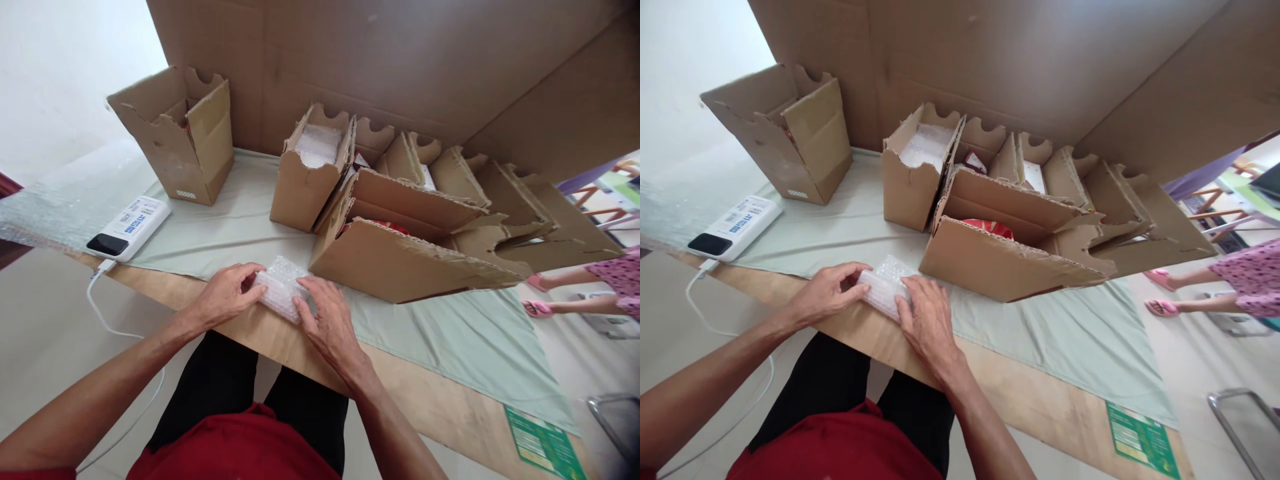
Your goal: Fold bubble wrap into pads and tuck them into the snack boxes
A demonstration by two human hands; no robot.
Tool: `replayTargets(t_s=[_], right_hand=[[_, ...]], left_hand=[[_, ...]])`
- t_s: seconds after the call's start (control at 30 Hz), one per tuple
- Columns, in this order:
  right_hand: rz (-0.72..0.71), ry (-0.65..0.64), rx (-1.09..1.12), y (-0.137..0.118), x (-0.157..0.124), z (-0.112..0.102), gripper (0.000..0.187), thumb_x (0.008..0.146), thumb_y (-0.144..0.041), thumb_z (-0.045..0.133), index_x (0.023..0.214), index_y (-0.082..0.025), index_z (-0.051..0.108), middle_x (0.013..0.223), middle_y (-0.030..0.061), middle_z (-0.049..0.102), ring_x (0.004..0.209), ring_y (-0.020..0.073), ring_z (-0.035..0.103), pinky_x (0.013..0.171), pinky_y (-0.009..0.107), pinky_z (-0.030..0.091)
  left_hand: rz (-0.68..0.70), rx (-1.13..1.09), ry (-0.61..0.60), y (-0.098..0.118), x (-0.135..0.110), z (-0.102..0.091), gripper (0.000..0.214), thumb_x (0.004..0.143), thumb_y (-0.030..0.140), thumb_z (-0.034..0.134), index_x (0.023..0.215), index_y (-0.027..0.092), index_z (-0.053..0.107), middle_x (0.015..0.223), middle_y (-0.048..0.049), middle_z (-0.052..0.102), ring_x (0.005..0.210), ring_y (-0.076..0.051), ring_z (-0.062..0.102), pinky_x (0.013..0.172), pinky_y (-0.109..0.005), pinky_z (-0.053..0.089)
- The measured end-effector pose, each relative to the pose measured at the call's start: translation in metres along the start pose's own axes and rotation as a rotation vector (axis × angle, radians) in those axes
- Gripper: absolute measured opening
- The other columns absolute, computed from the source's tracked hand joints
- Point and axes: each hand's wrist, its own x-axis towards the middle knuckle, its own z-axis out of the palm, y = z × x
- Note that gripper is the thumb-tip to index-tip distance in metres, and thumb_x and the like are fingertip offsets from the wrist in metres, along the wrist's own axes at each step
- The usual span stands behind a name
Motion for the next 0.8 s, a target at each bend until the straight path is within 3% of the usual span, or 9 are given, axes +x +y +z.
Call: replayTargets(t_s=[0.17,0.3,0.4,0.5,0.67,0.8], right_hand=[[-0.119,0.06,-0.133,0.0,-0.004,0.0,0.026,0.097,-0.025,0.059,0.121,-0.021,0.067,0.128,0.0122,0.069,0.112,0.031,0.062,0.091,0.046,0.047],[-0.228,-0.042,-0.223,-0.005,-0.005,0.007,0.032,0.094,-0.025,0.066,0.125,-0.018,0.065,0.132,0.0146,0.066,0.117,0.0333,0.059,0.093,0.048,0.046],[-0.216,-0.056,-0.213,-0.002,-0.004,0.013,0.03,0.097,-0.019,0.061,0.127,-0.018,0.064,0.129,0.0142,0.069,0.113,0.0309,0.062,0.093,0.046,0.047],[-0.12,0.04,-0.074,0.004,-0.003,0.014,0.027,0.099,-0.016,0.054,0.124,-0.018,0.066,0.123,0.012,0.073,0.109,0.0282,0.067,0.092,0.043,0.049],[0.027,0.168,0.228,0.005,-0.008,0.008,0.024,0.099,-0.021,0.055,0.119,-0.019,0.069,0.116,0.0079,0.076,0.105,0.0244,0.07,0.094,0.038,0.051],[0.045,0.107,0.224,0.0,-0.014,0.002,0.022,0.098,-0.026,0.058,0.115,-0.023,0.071,0.114,0.006,0.077,0.102,0.0252,0.07,0.092,0.04,0.051]], left_hand=[[-0.017,0.143,0.067,0.006,0.012,0.006,0.041,0.086,0.038,0.058,0.118,0.015,0.069,0.097,-0.0067,0.072,0.074,-0.019,0.062,0.073,-0.034,0.051],[-0.034,0.195,0.121,0.006,0.013,0.01,0.041,0.087,0.04,0.059,0.119,0.016,0.069,0.095,-0.0062,0.072,0.071,-0.019,0.062,0.077,-0.035,0.052],[-0.046,0.091,0.205,0.007,0.008,0.01,0.044,0.087,0.047,0.06,0.119,0.016,0.068,0.091,-0.0045,0.07,0.067,-0.017,0.059,0.072,-0.034,0.051],[-0.134,-0.141,0.272,0.012,-0.003,0.006,0.047,0.086,0.052,0.062,0.117,0.016,0.067,0.085,-0.0033,0.068,0.069,-0.017,0.061,0.066,-0.032,0.051],[-0.332,-0.583,-0.03,0.031,-0.017,0.006,0.051,0.074,0.054,0.071,0.106,0.014,0.067,0.093,-0.0094,0.075,0.072,-0.018,0.066,0.067,-0.033,0.055],[-0.319,-0.673,-0.063,0.035,-0.02,0.013,0.05,0.073,0.049,0.073,0.108,0.014,0.067,0.095,-0.009,0.075,0.068,-0.016,0.065,0.058,-0.028,0.051]])
